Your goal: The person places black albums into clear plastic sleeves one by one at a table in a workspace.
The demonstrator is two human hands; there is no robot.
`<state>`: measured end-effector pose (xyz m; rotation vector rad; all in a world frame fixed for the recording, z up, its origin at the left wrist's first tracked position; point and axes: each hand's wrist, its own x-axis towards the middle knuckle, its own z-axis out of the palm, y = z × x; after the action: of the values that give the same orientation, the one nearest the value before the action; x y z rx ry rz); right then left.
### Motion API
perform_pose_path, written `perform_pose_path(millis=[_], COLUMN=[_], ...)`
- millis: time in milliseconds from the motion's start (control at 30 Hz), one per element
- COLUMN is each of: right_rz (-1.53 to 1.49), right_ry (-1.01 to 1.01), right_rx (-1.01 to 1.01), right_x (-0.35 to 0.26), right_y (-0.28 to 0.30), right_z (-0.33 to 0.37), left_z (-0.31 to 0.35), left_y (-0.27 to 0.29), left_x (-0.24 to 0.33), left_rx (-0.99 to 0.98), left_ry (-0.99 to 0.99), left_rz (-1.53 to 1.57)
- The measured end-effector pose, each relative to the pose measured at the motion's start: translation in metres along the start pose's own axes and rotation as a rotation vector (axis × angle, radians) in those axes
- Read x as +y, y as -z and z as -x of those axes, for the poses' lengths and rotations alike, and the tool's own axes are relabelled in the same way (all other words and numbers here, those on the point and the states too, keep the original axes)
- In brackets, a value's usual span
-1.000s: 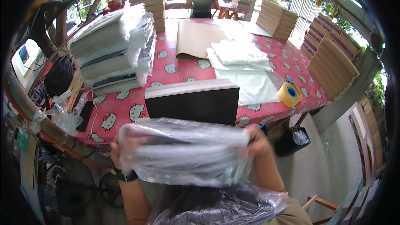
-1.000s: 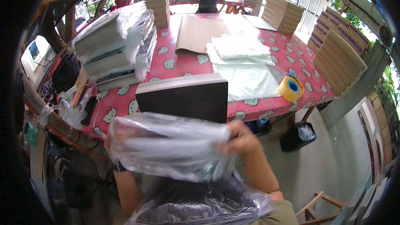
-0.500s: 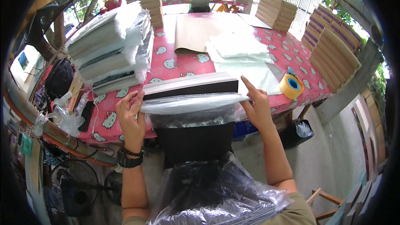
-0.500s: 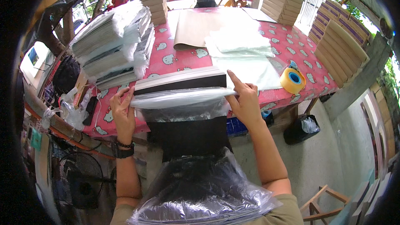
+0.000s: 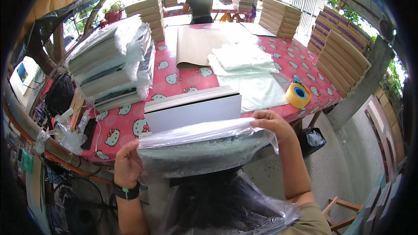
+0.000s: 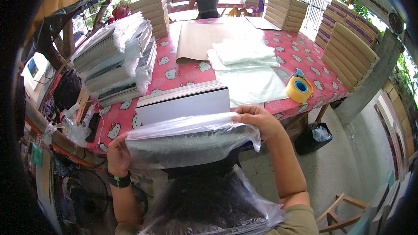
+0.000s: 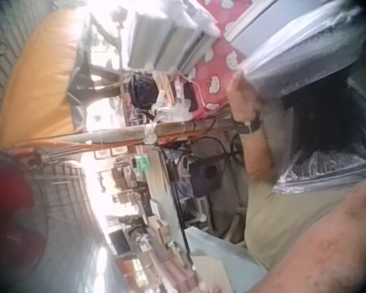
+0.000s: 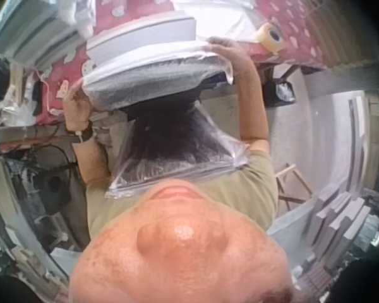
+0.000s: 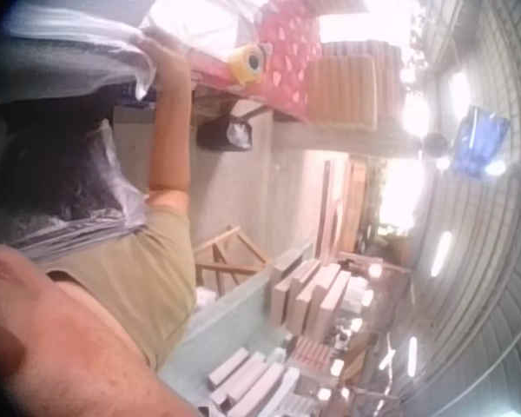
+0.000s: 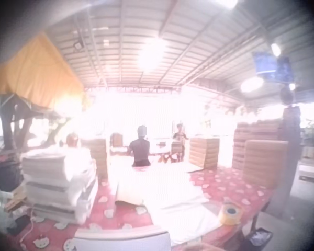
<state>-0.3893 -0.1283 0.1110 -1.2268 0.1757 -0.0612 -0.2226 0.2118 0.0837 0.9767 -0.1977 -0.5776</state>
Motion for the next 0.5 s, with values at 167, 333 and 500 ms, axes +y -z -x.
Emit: perform_pose_path(millis=[167,333,500], right_rz=[-0.014,-0.282,-0.051], right_ry=[-0.101,-0.209,-0.366], right_rx=[-0.003,0.047,0.101], right_x=[0.065,0.150,0.238], right_y=[0.029,0.049,0.068], right_z=[-0.003,0.024,0.054], left_z=[0.001,0.026,0.059], left_y=[0.047,0.105,0.144], left_x=[-0.048,-0.118,-0.171], left_rx=[-0.024,-0.024,0.093], left_ry=[0.162,0.327,0.761], left_rz=[0.029,-0.211,-0.275])
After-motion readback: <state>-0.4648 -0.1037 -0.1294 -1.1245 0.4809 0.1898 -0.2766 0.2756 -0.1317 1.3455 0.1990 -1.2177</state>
